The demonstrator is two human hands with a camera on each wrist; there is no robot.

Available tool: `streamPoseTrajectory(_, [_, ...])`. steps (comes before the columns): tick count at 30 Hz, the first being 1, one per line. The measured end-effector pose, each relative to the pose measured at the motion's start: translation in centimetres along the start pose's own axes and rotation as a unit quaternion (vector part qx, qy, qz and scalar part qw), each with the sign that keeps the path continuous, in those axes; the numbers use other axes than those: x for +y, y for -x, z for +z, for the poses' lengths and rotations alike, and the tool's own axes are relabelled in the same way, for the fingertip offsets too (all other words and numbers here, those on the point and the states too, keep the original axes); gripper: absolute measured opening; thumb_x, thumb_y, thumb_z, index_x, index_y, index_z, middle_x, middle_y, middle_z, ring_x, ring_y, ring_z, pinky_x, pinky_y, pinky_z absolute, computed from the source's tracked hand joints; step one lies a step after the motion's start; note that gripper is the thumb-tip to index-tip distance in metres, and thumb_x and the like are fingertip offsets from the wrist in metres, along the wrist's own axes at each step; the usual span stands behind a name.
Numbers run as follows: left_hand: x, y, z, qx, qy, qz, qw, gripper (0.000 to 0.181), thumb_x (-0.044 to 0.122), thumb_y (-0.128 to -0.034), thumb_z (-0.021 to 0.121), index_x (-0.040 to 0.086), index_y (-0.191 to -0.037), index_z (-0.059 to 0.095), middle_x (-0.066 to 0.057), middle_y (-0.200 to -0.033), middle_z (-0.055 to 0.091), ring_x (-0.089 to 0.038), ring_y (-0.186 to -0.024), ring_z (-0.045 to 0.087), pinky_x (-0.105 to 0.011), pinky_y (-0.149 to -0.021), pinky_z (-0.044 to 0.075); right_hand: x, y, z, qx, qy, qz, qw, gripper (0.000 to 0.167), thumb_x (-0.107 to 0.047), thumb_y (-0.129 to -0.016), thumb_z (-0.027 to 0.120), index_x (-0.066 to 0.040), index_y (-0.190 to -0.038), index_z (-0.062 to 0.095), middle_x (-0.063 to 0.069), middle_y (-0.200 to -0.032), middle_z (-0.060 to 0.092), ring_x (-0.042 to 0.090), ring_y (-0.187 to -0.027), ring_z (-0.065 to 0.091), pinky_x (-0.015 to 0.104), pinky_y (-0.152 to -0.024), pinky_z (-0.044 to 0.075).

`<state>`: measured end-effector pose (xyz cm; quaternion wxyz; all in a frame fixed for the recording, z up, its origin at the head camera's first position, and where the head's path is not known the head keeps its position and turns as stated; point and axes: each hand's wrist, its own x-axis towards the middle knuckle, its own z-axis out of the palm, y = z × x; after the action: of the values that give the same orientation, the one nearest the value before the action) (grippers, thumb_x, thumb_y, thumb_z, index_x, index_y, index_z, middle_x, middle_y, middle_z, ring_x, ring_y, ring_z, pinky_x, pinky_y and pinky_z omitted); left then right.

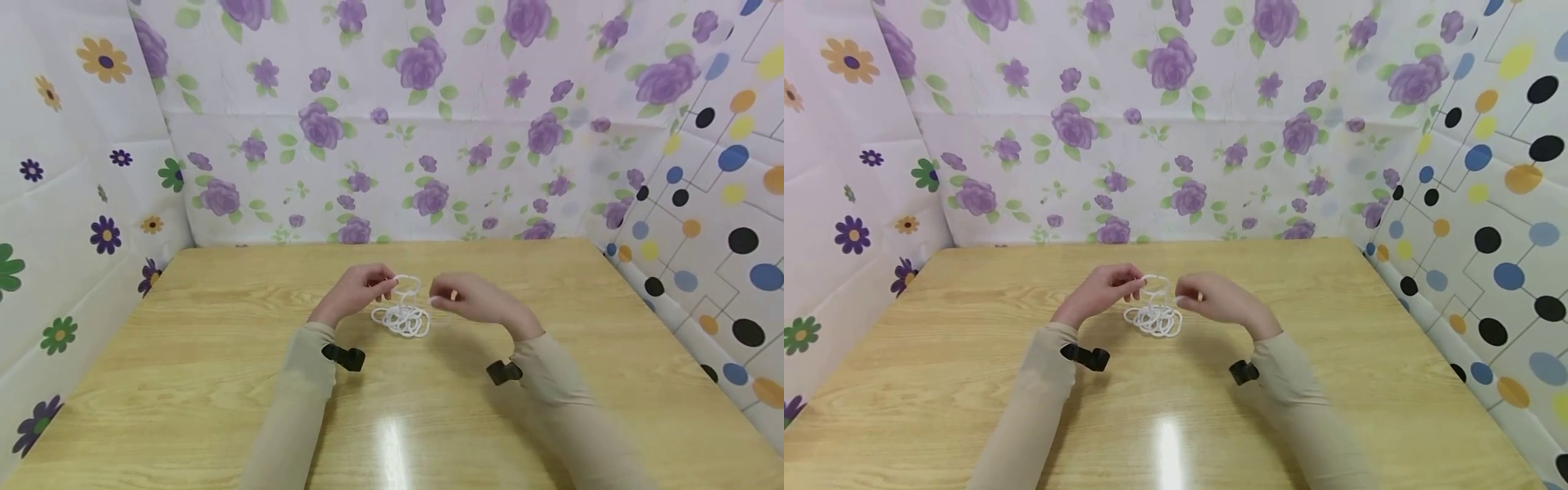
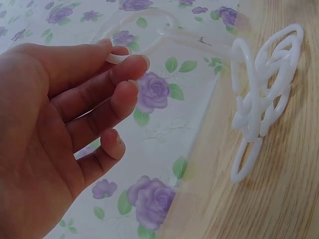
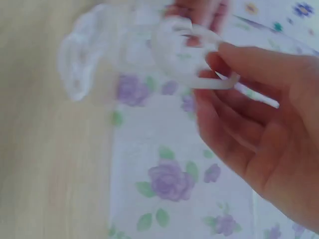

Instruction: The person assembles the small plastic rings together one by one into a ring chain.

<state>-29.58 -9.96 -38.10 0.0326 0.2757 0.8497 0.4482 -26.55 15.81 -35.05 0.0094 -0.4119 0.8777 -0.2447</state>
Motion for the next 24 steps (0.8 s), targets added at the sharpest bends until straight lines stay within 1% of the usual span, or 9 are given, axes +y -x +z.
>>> streamPoseTrajectory(3, [-0.1,0.1,0.2,-0.003,-0.001,0.01,0.9999,0.018,0.025,-0.0983,0.058,0.011,-0.101,0.068,-0.008,-0.081,0.068,-0.03,-0.077,0.064,-0.029,-0.07,0.052,-0.5,-0.9,-0.5,0.056,-0.017,0.039,0.9975,0.008,-0.02,-0.097,0.06,-0.014,-0.093,0.064,-0.002,-0.078,0.055,0.01,-0.068,0.047,0.026,-0.064,0.041])
streamPoseTrajectory(5, [-0.2,0.1,0.3,-0.002,-0.002,0.016,0.9999,0.017,0.024,-0.098,0.059,0.01,-0.102,0.068,-0.011,-0.081,0.069,-0.031,-0.078,0.065,-0.029,-0.07,0.052,-0.6,-1.5,-0.7,0.07,-0.036,0.064,0.9949,0.01,-0.022,-0.097,0.06,-0.014,-0.093,0.065,-0.001,-0.076,0.054,0.012,-0.065,0.046,0.027,-0.062,0.041])
streamPoseTrajectory(7, [-0.2,0.1,0.4,0.0,-0.003,0.022,0.9998,0.017,0.024,-0.0978,0.059,0.01,-0.102,0.069,-0.014,-0.083,0.069,-0.03,-0.077,0.065,-0.028,-0.07,0.052,-0.7,-1.9,-0.8,0.073,-0.063,0.088,0.9915,0.013,-0.023,-0.097,0.06,-0.012,-0.092,0.066,0.0,-0.071,0.055,0.013,-0.062,0.047,0.028,-0.06,0.042])
streamPoseTrajectory(10, [-0.1,0.1,0.4,0.004,0.0,0.019,0.9998,0.018,0.025,-0.0977,0.059,0.011,-0.103,0.069,-0.016,-0.085,0.069,-0.027,-0.076,0.064,-0.029,-0.07,0.052,-0.5,-2.2,-0.8,0.07,-0.103,0.126,0.9841,0.018,-0.026,-0.097,0.06,-0.01,-0.088,0.065,0.001,-0.064,0.052,0.014,-0.055,0.046,0.028,-0.055,0.041])
streamPoseTrajectory(13, [0.0,0.1,0.4,0.006,0.0,0.015,0.9999,0.019,0.027,-0.0976,0.059,0.013,-0.104,0.07,-0.015,-0.085,0.07,-0.026,-0.076,0.064,-0.03,-0.07,0.051,-0.2,-2.2,-0.7,0.072,-0.153,0.158,0.9728,0.023,-0.026,-0.098,0.059,-0.009,-0.084,0.063,0.001,-0.058,0.049,0.016,-0.051,0.045,0.027,-0.052,0.04])
streamPoseTrajectory(17, [0.0,0.1,0.3,0.006,-0.001,0.016,0.9999,0.019,0.028,-0.0975,0.059,0.014,-0.104,0.07,-0.012,-0.084,0.07,-0.03,-0.079,0.064,-0.03,-0.07,0.051,0.3,-2.2,-0.1,0.08,-0.203,0.187,0.9577,0.026,-0.026,-0.098,0.058,-0.005,-0.083,0.061,0.0,-0.055,0.048,0.016,-0.049,0.044,0.026,-0.05,0.04])
streamPoseTrajectory(21, [-0.1,0.0,0.1,0.007,-0.008,0.02,0.9997,0.019,0.029,-0.0978,0.059,0.015,-0.105,0.07,-0.014,-0.087,0.07,-0.032,-0.08,0.064,-0.03,-0.069,0.05,0.5,-2.4,0.5,0.086,-0.221,0.206,0.9494,0.028,-0.025,-0.099,0.057,-0.002,-0.084,0.06,0.001,-0.055,0.049,0.014,-0.048,0.044,0.026,-0.049,0.04])
streamPoseTrajectory(23, [-0.2,0.1,-0.1,0.008,-0.014,0.02,0.9997,0.019,0.029,-0.0978,0.059,0.016,-0.105,0.07,-0.017,-0.089,0.07,-0.03,-0.079,0.064,-0.03,-0.068,0.05,0.5,-2.7,0.8,0.086,-0.224,0.212,0.9475,0.029,-0.025,-0.099,0.057,0.0,-0.085,0.06,0.001,-0.055,0.049,0.014,-0.048,0.045,0.026,-0.048,0.04])
streamPoseTrajectory(24, [-0.2,0.2,-0.2,0.01,-0.015,0.019,0.9997,0.019,0.03,-0.0977,0.059,0.016,-0.105,0.07,-0.015,-0.088,0.07,-0.029,-0.079,0.064,-0.029,-0.067,0.049,0.5,-2.8,0.9,0.088,-0.223,0.215,0.9468,0.029,-0.025,-0.099,0.057,0.0,-0.084,0.06,0.0,-0.055,0.049,0.014,-0.047,0.045,0.026,-0.049,0.04])
